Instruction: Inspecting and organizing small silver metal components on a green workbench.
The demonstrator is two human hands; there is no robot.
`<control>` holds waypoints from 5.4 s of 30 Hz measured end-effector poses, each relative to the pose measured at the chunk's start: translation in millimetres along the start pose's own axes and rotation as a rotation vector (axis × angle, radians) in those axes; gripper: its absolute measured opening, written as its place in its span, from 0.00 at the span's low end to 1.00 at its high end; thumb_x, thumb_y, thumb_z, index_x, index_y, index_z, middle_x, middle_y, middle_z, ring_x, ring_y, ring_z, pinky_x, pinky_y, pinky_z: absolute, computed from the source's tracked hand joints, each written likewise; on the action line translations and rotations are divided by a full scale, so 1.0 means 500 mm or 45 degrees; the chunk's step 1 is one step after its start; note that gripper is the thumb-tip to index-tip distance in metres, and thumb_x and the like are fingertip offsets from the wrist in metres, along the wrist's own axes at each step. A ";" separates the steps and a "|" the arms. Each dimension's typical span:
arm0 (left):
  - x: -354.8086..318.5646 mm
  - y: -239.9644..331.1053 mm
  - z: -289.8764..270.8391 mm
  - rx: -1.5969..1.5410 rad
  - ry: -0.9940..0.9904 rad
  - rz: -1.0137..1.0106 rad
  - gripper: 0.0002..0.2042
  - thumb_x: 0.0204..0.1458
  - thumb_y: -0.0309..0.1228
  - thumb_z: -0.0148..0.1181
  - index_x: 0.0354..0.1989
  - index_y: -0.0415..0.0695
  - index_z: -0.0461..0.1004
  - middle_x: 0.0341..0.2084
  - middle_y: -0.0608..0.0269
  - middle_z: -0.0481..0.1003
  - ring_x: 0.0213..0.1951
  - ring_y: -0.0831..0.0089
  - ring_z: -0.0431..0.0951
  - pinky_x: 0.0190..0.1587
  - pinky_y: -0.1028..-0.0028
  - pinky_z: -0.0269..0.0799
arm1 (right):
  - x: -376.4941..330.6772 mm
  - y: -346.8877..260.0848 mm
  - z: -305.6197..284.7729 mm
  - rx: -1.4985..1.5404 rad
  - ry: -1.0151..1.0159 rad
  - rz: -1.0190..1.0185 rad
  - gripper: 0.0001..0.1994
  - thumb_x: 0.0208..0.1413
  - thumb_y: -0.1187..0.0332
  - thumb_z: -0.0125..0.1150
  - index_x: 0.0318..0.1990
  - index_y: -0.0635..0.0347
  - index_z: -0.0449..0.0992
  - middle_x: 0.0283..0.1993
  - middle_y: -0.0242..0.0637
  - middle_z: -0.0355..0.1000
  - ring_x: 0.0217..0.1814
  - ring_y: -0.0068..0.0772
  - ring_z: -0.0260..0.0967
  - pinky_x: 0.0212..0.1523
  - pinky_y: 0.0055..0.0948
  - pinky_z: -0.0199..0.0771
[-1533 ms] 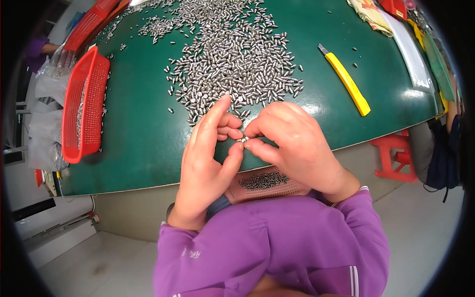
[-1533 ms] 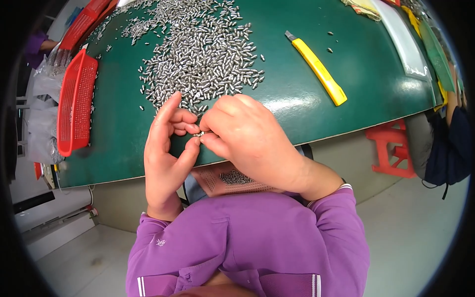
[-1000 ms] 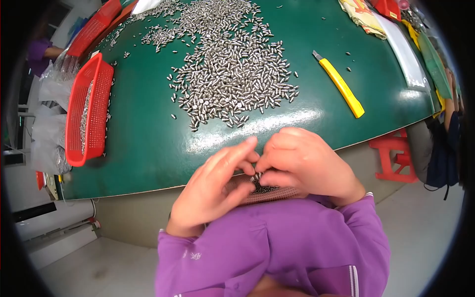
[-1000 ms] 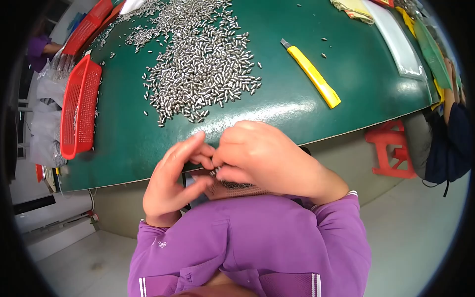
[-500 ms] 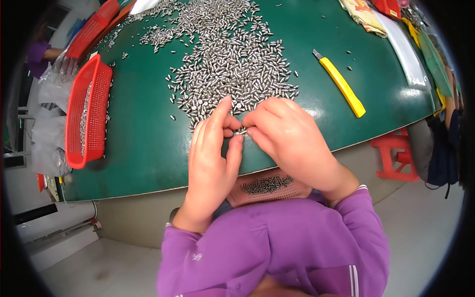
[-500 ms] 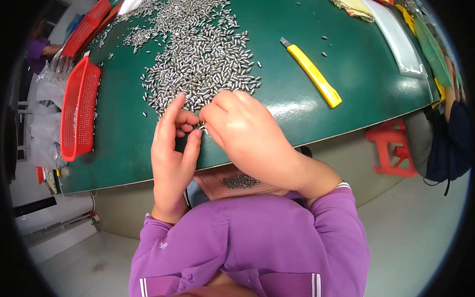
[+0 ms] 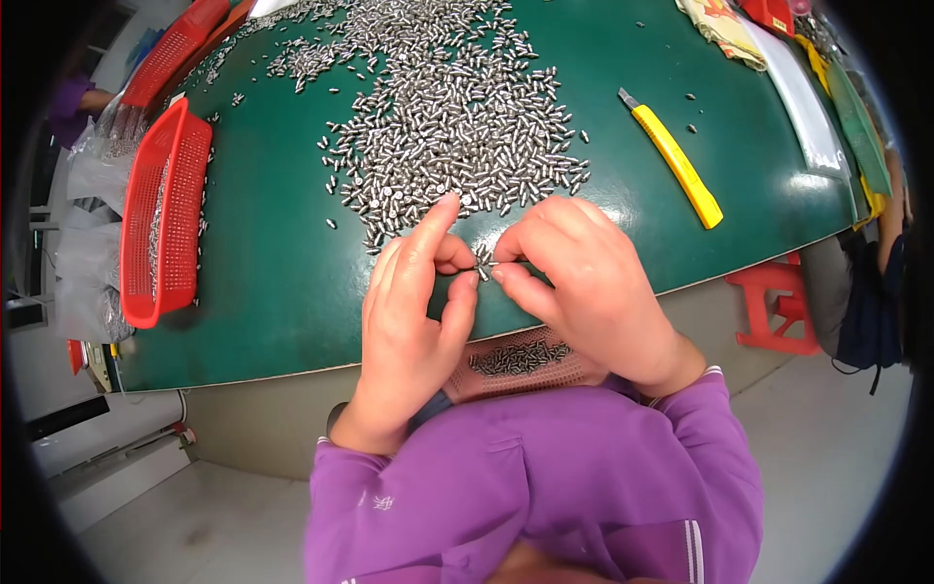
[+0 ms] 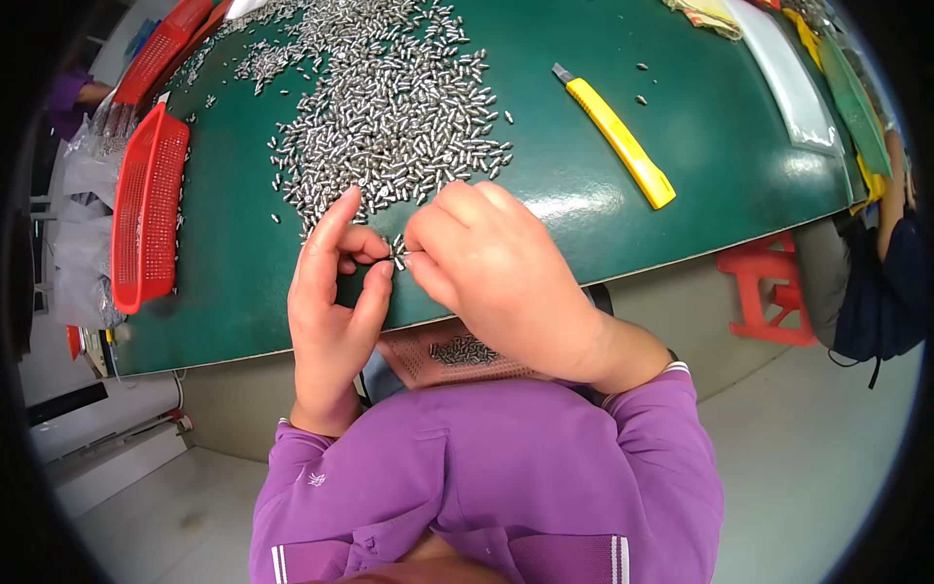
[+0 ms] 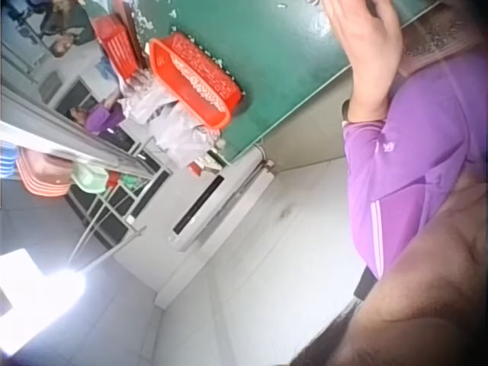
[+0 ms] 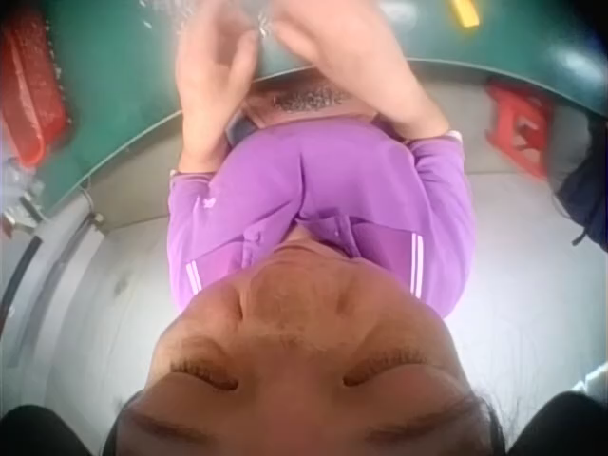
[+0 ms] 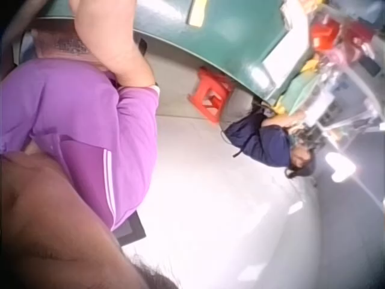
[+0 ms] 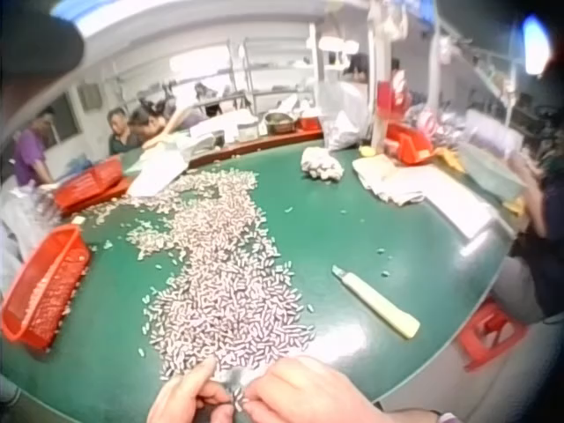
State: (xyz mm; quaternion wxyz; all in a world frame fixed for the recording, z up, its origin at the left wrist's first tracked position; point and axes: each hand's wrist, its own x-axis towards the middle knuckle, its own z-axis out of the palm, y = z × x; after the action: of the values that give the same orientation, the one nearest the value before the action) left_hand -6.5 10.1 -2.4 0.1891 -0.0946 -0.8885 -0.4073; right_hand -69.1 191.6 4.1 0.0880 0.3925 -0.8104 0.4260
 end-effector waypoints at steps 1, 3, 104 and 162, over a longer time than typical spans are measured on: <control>0.001 0.002 -0.001 0.001 -0.003 -0.003 0.35 0.46 0.12 0.63 0.67 0.38 0.66 0.33 0.62 0.75 0.36 0.67 0.74 0.43 0.68 0.72 | -0.001 0.000 -0.001 0.001 0.000 0.001 0.07 0.50 0.75 0.66 0.36 0.61 0.74 0.35 0.39 0.68 0.38 0.44 0.68 0.42 0.40 0.70; 0.000 0.004 -0.001 0.002 -0.006 -0.008 0.35 0.46 0.12 0.64 0.67 0.38 0.66 0.33 0.62 0.75 0.36 0.67 0.74 0.43 0.68 0.73 | -0.004 0.000 -0.002 -0.009 -0.002 0.025 0.08 0.50 0.75 0.67 0.36 0.60 0.74 0.35 0.38 0.68 0.38 0.44 0.67 0.41 0.39 0.69; 0.006 0.001 -0.017 0.180 0.101 0.030 0.12 0.51 0.22 0.65 0.44 0.39 0.76 0.39 0.51 0.74 0.45 0.50 0.74 0.49 0.57 0.71 | -0.203 -0.014 -0.286 -0.472 -0.104 0.644 0.07 0.44 0.82 0.65 0.33 0.65 0.77 0.33 0.44 0.75 0.38 0.47 0.73 0.41 0.39 0.73; 0.012 0.005 -0.002 -0.077 -0.017 -0.127 0.28 0.49 0.12 0.61 0.61 0.40 0.73 0.35 0.65 0.77 0.41 0.74 0.75 0.48 0.72 0.72 | 0.020 0.010 0.010 -0.073 -0.013 -0.028 0.05 0.51 0.72 0.66 0.35 0.59 0.75 0.36 0.39 0.69 0.39 0.45 0.69 0.41 0.43 0.70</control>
State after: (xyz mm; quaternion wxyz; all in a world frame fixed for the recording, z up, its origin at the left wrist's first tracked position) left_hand -10.7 11.0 2.2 0.1599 -0.0587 -0.8805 -0.4424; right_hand -78.5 183.9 2.9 0.0998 0.4009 -0.8183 0.3997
